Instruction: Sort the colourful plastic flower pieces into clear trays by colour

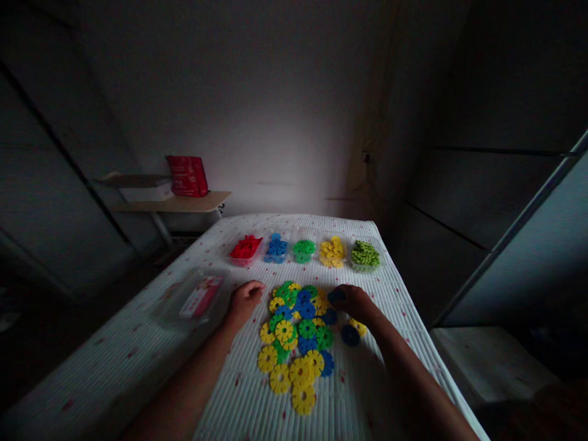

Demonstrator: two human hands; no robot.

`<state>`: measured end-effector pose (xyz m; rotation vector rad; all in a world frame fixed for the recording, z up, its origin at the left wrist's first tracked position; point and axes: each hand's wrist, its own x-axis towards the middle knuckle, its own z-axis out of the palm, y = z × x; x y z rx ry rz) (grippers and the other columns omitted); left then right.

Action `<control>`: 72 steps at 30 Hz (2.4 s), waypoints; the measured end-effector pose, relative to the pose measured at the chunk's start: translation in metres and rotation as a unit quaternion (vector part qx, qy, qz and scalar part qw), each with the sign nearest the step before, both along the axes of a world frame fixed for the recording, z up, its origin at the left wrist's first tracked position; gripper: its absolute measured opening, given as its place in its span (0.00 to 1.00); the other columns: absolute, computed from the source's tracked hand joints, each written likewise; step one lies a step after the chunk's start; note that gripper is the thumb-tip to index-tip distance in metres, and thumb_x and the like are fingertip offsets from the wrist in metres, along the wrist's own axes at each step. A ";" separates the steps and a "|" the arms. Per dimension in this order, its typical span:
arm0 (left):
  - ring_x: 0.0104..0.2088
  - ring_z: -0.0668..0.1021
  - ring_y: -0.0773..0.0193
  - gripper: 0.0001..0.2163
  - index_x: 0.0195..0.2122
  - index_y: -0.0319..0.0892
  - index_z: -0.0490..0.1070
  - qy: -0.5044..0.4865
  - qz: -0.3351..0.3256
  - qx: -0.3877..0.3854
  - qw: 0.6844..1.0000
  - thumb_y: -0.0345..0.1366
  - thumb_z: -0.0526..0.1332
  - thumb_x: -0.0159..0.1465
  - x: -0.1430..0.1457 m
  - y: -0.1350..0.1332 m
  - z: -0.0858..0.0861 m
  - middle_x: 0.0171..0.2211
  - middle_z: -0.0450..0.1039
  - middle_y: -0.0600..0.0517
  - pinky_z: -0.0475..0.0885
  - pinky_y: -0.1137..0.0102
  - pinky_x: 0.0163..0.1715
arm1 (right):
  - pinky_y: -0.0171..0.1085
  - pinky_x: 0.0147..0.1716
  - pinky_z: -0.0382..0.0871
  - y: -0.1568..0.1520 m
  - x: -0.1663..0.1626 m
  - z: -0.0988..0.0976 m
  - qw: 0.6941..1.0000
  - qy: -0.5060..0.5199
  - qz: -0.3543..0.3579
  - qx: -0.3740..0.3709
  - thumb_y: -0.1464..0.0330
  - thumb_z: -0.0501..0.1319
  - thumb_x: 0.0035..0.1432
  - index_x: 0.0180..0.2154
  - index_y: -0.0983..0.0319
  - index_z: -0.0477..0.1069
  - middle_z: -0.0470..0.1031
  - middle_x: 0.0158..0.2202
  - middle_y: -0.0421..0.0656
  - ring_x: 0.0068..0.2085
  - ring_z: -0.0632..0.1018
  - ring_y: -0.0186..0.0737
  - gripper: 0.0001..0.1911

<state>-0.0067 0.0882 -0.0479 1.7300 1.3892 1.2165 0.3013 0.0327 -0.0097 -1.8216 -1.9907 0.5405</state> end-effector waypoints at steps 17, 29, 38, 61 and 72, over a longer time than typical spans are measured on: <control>0.28 0.74 0.66 0.07 0.28 0.39 0.72 0.024 0.003 0.004 1.000 0.30 0.55 0.54 0.004 -0.001 -0.001 0.25 0.74 0.53 0.67 0.74 0.30 | 0.26 0.17 0.59 0.053 -0.069 0.069 0.990 0.135 0.010 -0.028 0.75 0.65 0.40 0.28 0.63 0.72 0.70 0.19 0.34 0.18 0.68 0.26 0.08; 0.29 0.75 0.66 0.07 0.29 0.39 0.73 0.010 -0.008 -0.004 1.000 0.30 0.56 0.54 0.001 -0.003 0.002 0.26 0.74 0.54 0.68 0.74 0.32 | 0.28 0.22 0.64 0.108 -0.104 0.054 0.981 0.114 -0.044 0.153 0.72 0.58 0.50 0.32 0.62 0.72 0.75 0.28 0.41 0.23 0.74 0.30 0.05; 0.34 0.75 0.66 0.09 0.34 0.39 0.75 0.096 -0.016 0.050 0.994 0.29 0.56 0.56 0.014 -0.005 0.006 0.33 0.75 0.49 0.69 0.72 0.37 | 0.33 0.27 0.63 0.022 0.008 0.004 0.974 0.012 -0.081 0.210 0.66 0.53 0.48 0.22 0.60 0.71 0.75 0.23 0.43 0.25 0.74 0.37 0.10; 0.41 0.71 0.61 0.15 0.36 0.43 0.74 0.159 -0.083 0.003 0.984 0.28 0.63 0.45 0.026 -0.007 0.010 0.37 0.71 0.51 0.66 0.68 0.44 | 0.32 0.29 0.60 0.004 0.023 -0.026 0.973 -0.110 -0.163 0.120 0.66 0.52 0.57 0.36 0.61 0.74 0.77 0.37 0.45 0.34 0.75 0.38 0.13; 0.27 0.72 0.68 0.06 0.28 0.40 0.68 -0.041 -0.020 -0.062 0.997 0.28 0.56 0.49 0.018 -0.005 0.013 0.24 0.69 0.56 0.66 0.75 0.30 | 0.32 0.29 0.59 0.007 0.027 -0.033 0.972 -0.118 -0.159 0.126 0.66 0.53 0.57 0.37 0.60 0.74 0.77 0.38 0.44 0.34 0.74 0.37 0.12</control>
